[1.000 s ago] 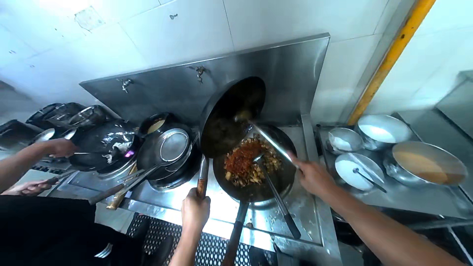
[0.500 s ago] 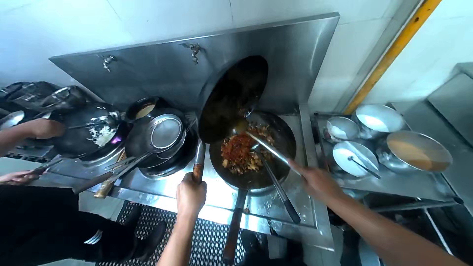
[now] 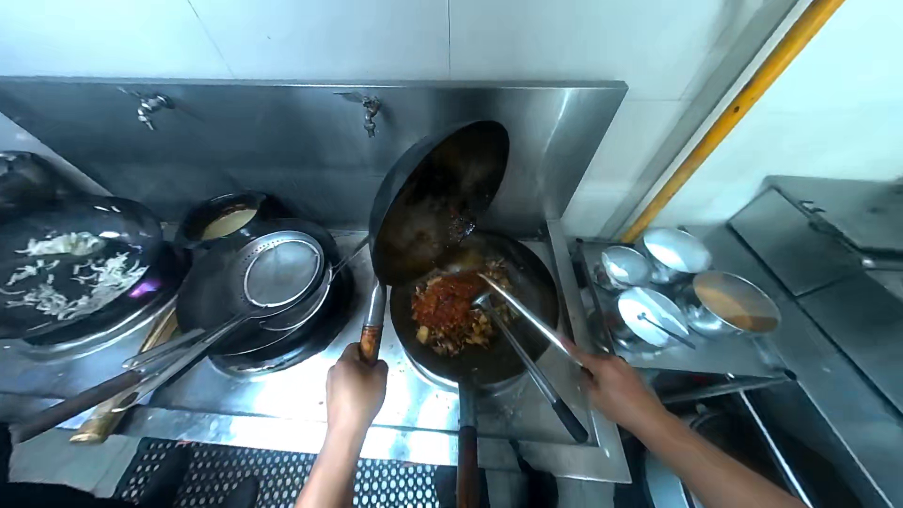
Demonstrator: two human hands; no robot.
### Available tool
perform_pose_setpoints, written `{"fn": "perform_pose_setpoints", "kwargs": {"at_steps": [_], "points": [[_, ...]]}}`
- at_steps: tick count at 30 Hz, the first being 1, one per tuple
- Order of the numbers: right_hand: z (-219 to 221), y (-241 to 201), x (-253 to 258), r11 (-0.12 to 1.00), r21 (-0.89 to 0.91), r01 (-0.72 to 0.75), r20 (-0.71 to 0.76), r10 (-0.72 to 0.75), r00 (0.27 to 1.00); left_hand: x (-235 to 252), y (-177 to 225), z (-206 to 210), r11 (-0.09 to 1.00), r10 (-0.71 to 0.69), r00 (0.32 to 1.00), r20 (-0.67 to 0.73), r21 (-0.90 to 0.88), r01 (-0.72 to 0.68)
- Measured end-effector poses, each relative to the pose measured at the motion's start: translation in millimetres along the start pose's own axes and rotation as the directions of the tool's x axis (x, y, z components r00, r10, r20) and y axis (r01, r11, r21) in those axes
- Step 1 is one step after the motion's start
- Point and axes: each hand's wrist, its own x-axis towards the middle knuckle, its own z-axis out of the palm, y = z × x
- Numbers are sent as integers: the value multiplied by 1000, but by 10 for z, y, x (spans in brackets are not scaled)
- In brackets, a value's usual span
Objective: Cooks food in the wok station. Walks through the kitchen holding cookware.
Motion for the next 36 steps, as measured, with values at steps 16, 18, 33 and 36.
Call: {"fn": "perform_pose_setpoints", "kwargs": {"at_steps": [16, 18, 33, 36], "points": [[-803, 44, -74, 985, 35, 170, -46, -168, 985, -801, 118, 311, 995, -86, 993, -86, -64, 81], [-1073, 83, 73, 982, 22, 186, -149, -181, 972, -997, 196, 352, 993, -94, 989, -115, -78, 85], [-622, 310, -60, 972, 50, 231, 38, -233, 972, -1047, 325, 484, 943, -177, 977, -120, -305, 134], [-274, 502, -211, 979, -23, 203, 134, -198, 971, -901, 289, 438, 932, -186, 976, -117, -335, 138]]}}
